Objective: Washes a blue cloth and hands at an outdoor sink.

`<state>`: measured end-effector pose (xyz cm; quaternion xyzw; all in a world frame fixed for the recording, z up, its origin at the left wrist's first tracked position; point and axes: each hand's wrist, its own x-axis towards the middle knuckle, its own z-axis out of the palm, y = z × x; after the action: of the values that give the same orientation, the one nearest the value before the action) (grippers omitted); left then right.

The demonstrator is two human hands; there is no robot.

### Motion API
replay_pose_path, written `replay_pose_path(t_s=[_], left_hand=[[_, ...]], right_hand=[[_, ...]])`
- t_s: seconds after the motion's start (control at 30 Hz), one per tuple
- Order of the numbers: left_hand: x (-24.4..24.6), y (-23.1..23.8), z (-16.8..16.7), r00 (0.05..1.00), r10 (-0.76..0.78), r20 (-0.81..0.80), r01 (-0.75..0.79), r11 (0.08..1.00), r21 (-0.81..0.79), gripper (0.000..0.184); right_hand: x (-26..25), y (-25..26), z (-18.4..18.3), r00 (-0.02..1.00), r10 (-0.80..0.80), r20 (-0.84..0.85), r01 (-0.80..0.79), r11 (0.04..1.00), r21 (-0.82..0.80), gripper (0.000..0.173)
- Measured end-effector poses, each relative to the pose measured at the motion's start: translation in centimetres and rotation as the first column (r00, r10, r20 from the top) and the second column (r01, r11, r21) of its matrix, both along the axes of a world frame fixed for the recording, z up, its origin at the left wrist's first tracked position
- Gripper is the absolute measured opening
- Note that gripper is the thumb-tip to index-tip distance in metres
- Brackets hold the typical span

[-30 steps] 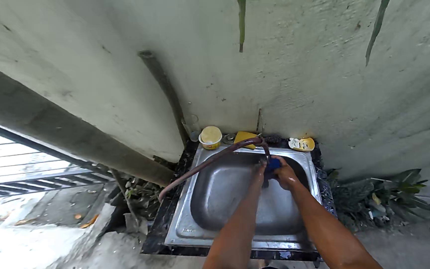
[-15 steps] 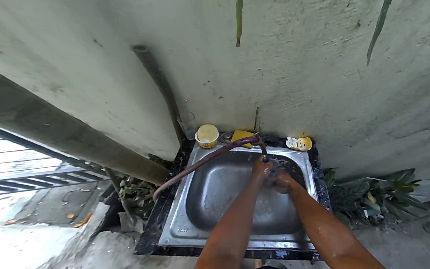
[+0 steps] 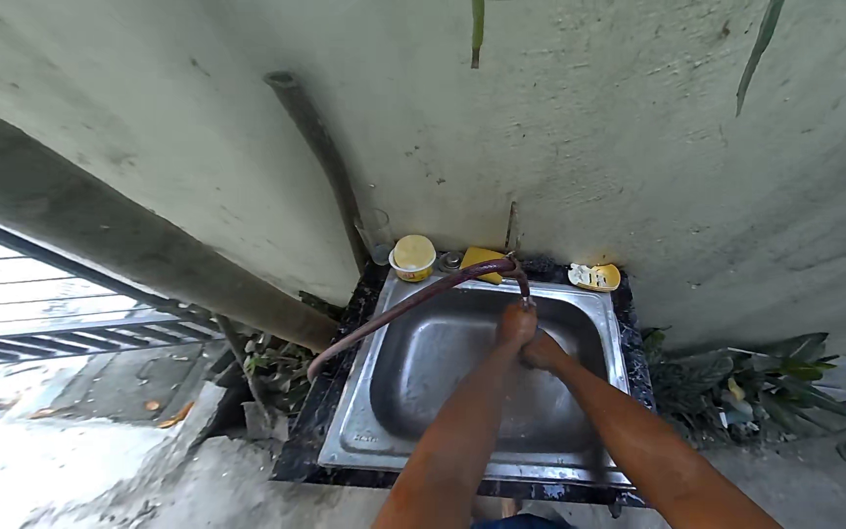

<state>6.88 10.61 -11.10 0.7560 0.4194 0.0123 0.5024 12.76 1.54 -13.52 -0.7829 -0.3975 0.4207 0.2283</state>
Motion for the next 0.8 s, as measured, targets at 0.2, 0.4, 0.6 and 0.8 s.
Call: replay_pose_path(t_s=[0.2,0.4,0.6,0.8], left_hand=[[-0.6,-0.1,-1.1,0.981,0.017,0.192,0.014,0.987,-0.159,0.063],[-1.7,-0.5,-0.4,0.969,0.146,0.201,-0.113,0.98,-0.164,0.036],[-1.9,-0.8,-0.2,0.885,0.047,0.463,0.103,0.95,-0.294,0.029],[-0.9,-0.4,-1.3,0.893,0.113,0.435,0.066,0.925,-0.375,0.021]], right_hand=[[1.1,0.3,0.6,0.942,-0.252,-0.223,0.257,0.966,-0.007,0.033],[1.1,-0.5,0.7,0.641,-0.276,-0.716,0.495,0.862,0.112,0.064],[2.4,-2.1,-1.1,0.497,-0.05,-0.867,0.383,0.909,0.166,0.027],[1.8,-1.9,-1.5,0.564,-0.083,-0.821,0.309,0.944,0.118,0.021]])
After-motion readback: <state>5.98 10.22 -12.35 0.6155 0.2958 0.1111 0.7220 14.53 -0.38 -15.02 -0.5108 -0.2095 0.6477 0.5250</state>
